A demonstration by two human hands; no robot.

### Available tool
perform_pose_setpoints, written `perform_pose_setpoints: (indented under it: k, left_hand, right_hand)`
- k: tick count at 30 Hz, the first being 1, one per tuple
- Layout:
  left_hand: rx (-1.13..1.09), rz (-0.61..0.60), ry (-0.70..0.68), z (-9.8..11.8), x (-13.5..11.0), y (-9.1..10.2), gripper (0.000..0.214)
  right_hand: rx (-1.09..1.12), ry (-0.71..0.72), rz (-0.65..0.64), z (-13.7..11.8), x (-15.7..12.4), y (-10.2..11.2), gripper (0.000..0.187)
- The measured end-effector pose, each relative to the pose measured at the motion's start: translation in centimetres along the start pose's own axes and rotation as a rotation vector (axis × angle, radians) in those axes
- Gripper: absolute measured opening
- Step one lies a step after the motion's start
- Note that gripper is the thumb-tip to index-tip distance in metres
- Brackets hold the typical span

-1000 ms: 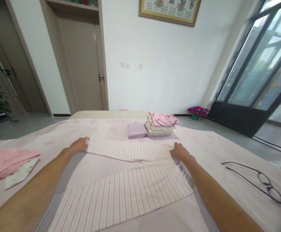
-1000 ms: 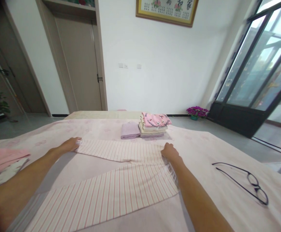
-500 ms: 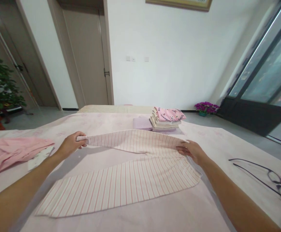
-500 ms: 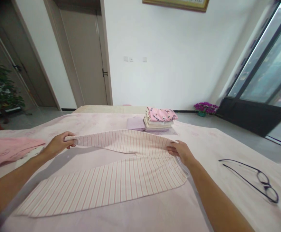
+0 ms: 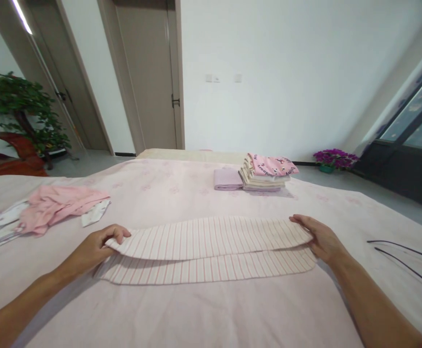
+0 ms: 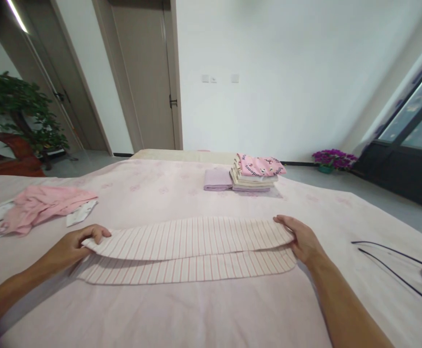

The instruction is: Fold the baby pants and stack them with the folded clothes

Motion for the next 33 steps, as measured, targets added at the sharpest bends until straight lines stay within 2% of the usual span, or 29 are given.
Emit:
perform_pose_setpoints:
  k: [6, 12, 19, 26, 28, 30, 33]
  left_hand:
    - [0.031, -0.036, -0.002, -0.7, -2.1, 0.2, 0.01]
    - [0.035, -0.005, 0.011, -2.2, -2.5, 0.1, 0.011]
    - [0.047, -0.093, 0.051, -2.5, -3.0, 0.1, 0.013]
    - [0.107, -0.076, 0.001, -3.1, -3.3, -0.3, 0.008]
    - [0.141, -0.087, -0.006, -3.0, -3.4, -0.4, 0.01]
    - [0.16, -0.087, -0.008, -2.9, -3.5, -0.1, 0.019]
    - [0.173, 0.032, 0.058, -3.2, -3.4, 0.9, 0.028]
  right_hand:
    - [-0.053, -0.047, -0.004, 0.8, -0.6, 0.4, 0.028]
    - [-0.029, -0.124, -0.01, 0.5, -1.1, 0.4, 0.034]
    - [-0.13, -0.106, -0.103, -0.3, -1.7, 1.2, 0.048]
    - [-0.177, -0.089, -0.288, -1.6, -2.8, 1.4, 0.064]
    - [-0.239, -0.058, -0.311, -1.9, -2.8, 1.6, 0.064]
    - [-0.357, -0.036, -0.281, -2.1, -2.7, 1.9, 0.059]
    - [-0.561, 0.01, -0.174, -2.2, -2.3, 2.3, 0.04]
Point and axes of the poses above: each hand's wrist, its own x-axis towards the middle knuckle, its own y-axis out of the back of the hand, z = x × y, the point moved 4 cm from there along x, towards the middle knuckle, and after that the axes turned 11 degrees about y, right-handed, at the moved point
